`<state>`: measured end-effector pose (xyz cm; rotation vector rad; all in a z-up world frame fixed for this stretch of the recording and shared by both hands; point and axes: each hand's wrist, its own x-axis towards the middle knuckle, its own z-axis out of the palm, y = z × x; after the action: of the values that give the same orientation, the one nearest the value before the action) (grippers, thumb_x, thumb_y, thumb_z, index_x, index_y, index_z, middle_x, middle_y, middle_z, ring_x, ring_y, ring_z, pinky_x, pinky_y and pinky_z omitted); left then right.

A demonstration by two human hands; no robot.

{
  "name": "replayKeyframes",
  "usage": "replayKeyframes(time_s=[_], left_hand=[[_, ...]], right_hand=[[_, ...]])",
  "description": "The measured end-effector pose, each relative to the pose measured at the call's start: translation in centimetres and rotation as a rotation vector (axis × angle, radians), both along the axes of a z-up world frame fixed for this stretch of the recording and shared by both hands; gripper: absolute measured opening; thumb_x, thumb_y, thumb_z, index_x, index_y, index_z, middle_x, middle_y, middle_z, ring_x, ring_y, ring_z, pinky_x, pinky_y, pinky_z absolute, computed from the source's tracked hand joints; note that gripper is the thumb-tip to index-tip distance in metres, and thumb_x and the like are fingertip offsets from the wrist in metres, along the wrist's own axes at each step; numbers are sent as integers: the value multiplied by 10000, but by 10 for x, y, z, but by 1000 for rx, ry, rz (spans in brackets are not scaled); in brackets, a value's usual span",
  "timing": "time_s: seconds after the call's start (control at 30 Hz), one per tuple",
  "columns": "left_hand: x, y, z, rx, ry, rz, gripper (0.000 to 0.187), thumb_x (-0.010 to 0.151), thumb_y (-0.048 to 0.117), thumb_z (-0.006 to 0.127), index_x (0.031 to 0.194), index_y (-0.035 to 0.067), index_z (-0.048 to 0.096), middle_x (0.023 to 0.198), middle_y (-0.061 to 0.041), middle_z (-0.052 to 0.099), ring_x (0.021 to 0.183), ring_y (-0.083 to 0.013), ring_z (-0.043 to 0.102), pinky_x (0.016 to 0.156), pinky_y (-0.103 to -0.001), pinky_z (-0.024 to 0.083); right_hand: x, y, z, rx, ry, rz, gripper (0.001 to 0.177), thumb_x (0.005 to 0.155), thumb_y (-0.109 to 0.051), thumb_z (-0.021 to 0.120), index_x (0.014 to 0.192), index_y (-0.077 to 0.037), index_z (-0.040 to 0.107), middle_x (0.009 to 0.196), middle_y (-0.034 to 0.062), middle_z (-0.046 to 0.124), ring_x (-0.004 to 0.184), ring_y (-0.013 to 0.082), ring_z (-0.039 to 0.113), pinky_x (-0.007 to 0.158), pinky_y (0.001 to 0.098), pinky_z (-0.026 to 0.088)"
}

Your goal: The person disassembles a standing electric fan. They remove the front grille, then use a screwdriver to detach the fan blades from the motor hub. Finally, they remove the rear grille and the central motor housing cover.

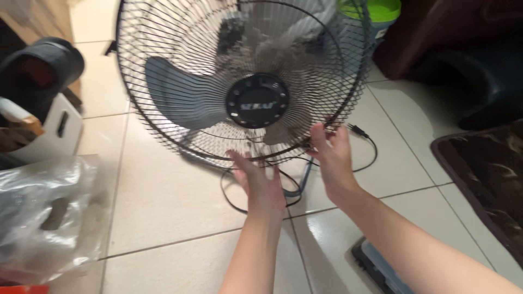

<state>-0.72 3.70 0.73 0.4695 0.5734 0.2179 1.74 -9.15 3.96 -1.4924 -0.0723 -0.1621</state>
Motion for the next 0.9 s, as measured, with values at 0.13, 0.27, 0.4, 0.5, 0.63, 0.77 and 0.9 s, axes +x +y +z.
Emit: replayKeyframes(time_s=[0.13, 0.27, 0.4, 0.5, 0.63, 0.77, 0.9], left_hand=[[4, 59, -5, -73, -34, 122, 991, 814, 823, 249, 1607, 235, 167, 1638, 17, 318, 1509, -202, 198, 1166, -517, 135], [13, 107, -24, -113, -101, 89, 735, 976, 637, 373, 1541, 171, 298, 1503, -21, 416, 1419, -231, 361, 1180, -531, 258], [10, 137, -33, 17, -174, 14, 382, 1030, 392, 511, 1308, 133, 557, 1188, 11, 587, 1129, -167, 538, 1079, -456, 426], [8, 143, -40, 67, -165, -47, 218, 1020, 246, 537, 1216, 160, 575, 1090, 25, 623, 1033, -138, 582, 1009, -412, 486], [7, 139, -57, 230, -223, -194, 148, 1041, 163, 530, 1165, 108, 591, 1099, 0, 640, 1008, -135, 581, 987, -367, 516], [9, 137, -63, 292, -239, -231, 174, 1036, 167, 523, 1179, 94, 587, 1114, 11, 647, 1024, -115, 600, 964, -344, 516], [7, 144, -64, 420, -173, -340, 313, 1023, 333, 505, 1179, 85, 615, 1086, 15, 675, 1006, -95, 627, 937, -321, 541]], right_hand=[[-2, 2, 2, -26, 77, -26, 669, 886, -622, 601, 1256, -91, 431, 1179, 27, 630, 1073, 146, 632, 875, 388, 547], [-1, 3, -1, -19, 90, -43, 687, 876, -639, 590, 1283, -112, 420, 1171, 13, 602, 1064, 150, 595, 871, 393, 535], [0, 1, -7, -52, 139, -81, 857, 850, -740, 566, 1361, -79, 375, 1304, 73, 517, 1178, 193, 553, 900, 399, 524], [-3, 15, -6, 43, 311, -129, 1054, 754, -826, 523, 1486, -116, 254, 1469, 40, 367, 1182, 242, 503, 923, 425, 502], [-16, 42, 4, 368, 439, 22, 1183, 641, -811, 556, 1570, -201, 151, 1501, 192, 330, 1208, 355, 532, 1003, 524, 520], [-16, 67, -2, 311, 427, 95, 1304, 686, -698, 721, 1517, -96, -84, 1578, 184, 301, 1387, 394, 487, 1096, 538, 449], [-15, 84, -8, 365, 485, 96, 1341, 695, -610, 799, 1500, -164, -176, 1569, 164, 352, 1389, 387, 530, 1076, 538, 470]])
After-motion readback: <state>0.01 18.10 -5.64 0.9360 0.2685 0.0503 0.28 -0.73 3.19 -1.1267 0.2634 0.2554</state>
